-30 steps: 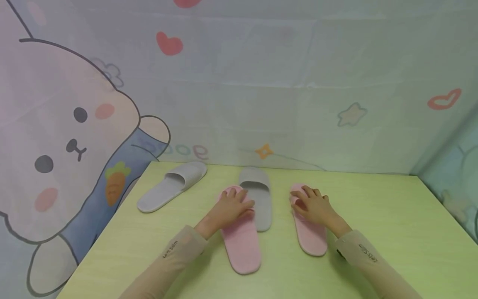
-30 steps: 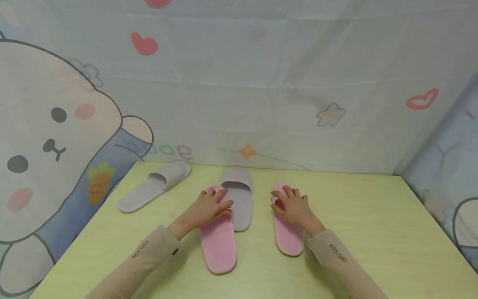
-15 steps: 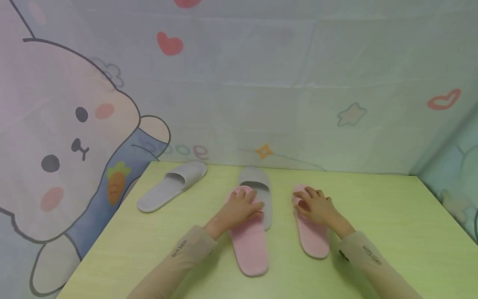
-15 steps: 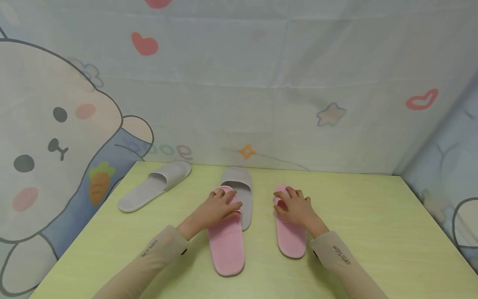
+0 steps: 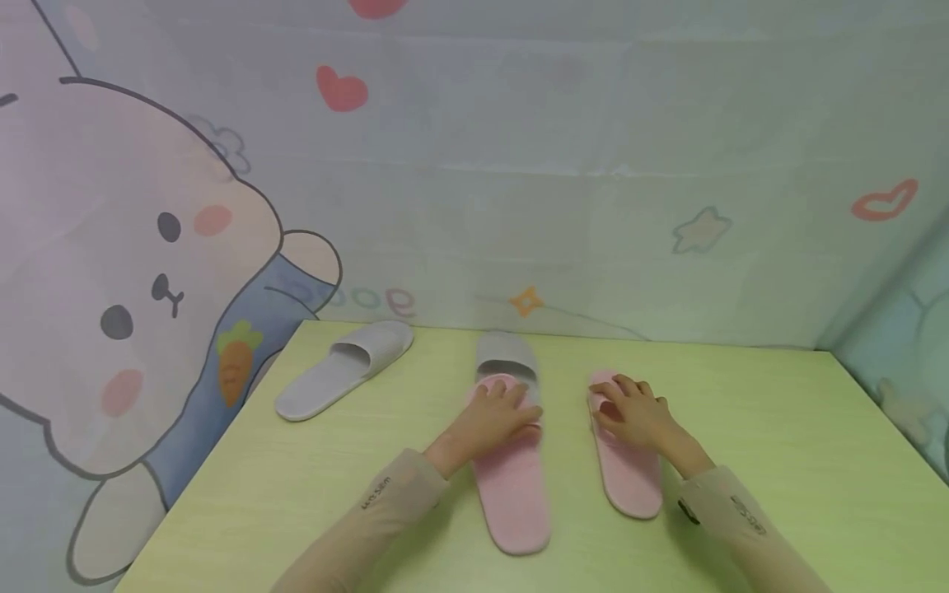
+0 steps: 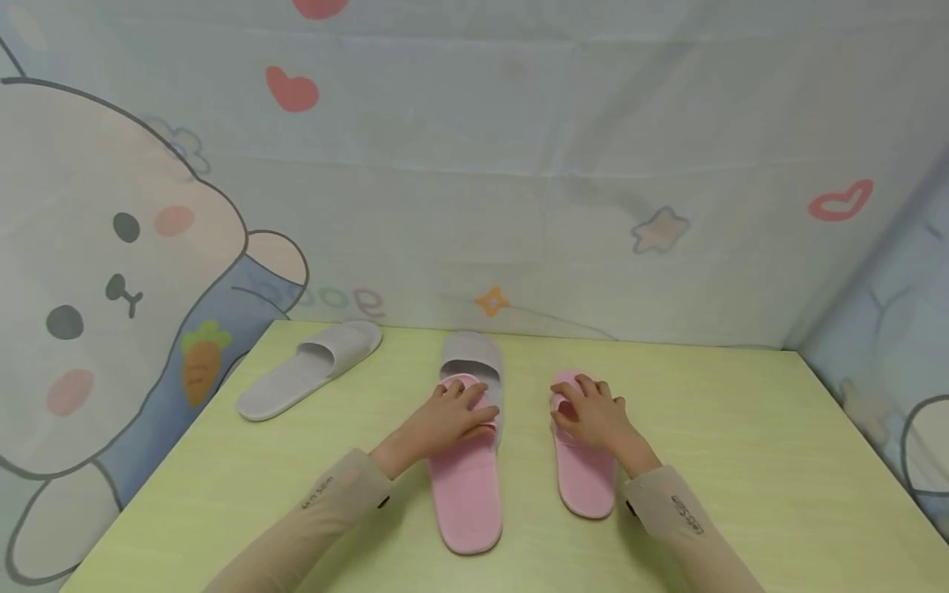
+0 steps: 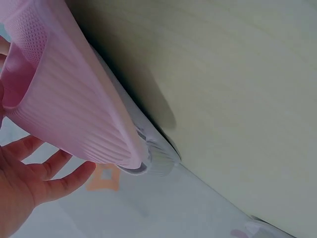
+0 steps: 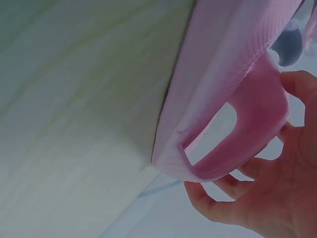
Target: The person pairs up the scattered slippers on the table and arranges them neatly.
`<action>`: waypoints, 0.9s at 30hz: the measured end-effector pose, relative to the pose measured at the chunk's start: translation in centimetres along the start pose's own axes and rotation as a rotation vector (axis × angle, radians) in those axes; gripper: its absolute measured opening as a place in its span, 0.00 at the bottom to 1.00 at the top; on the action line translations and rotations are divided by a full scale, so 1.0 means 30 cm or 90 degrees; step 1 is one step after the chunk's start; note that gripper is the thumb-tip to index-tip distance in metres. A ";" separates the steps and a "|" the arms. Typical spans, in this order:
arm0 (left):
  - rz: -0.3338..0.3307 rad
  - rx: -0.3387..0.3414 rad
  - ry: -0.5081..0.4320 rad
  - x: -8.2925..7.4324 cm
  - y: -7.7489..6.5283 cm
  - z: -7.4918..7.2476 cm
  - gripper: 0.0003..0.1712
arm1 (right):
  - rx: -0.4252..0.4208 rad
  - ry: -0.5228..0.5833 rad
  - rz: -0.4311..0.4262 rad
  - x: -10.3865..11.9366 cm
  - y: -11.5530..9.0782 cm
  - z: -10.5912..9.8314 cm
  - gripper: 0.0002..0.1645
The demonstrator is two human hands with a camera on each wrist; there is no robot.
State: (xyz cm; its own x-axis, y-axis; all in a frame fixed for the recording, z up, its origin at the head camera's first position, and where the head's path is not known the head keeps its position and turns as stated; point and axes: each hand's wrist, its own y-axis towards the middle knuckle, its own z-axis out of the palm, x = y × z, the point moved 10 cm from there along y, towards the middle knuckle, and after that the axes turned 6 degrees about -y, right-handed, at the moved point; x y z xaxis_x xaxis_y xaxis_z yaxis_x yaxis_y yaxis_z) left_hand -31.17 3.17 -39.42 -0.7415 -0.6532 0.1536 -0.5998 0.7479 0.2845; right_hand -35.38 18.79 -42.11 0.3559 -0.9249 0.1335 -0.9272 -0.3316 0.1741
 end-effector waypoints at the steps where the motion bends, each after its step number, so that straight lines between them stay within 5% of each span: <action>1: -0.001 0.003 -0.003 -0.003 0.004 0.003 0.14 | 0.001 0.001 0.001 -0.002 -0.002 -0.002 0.24; 27: 0.014 0.060 -0.076 -0.110 0.151 0.049 0.17 | 0.014 0.011 0.011 -0.019 -0.021 -0.010 0.23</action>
State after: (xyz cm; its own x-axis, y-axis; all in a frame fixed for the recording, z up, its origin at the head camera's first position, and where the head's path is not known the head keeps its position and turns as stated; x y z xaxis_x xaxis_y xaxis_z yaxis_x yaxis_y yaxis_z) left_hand -31.89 8.88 -40.04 -0.7820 -0.6218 0.0437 -0.6043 0.7734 0.1915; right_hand -34.96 19.59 -42.01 0.3422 -0.9269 0.1539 -0.9353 -0.3203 0.1506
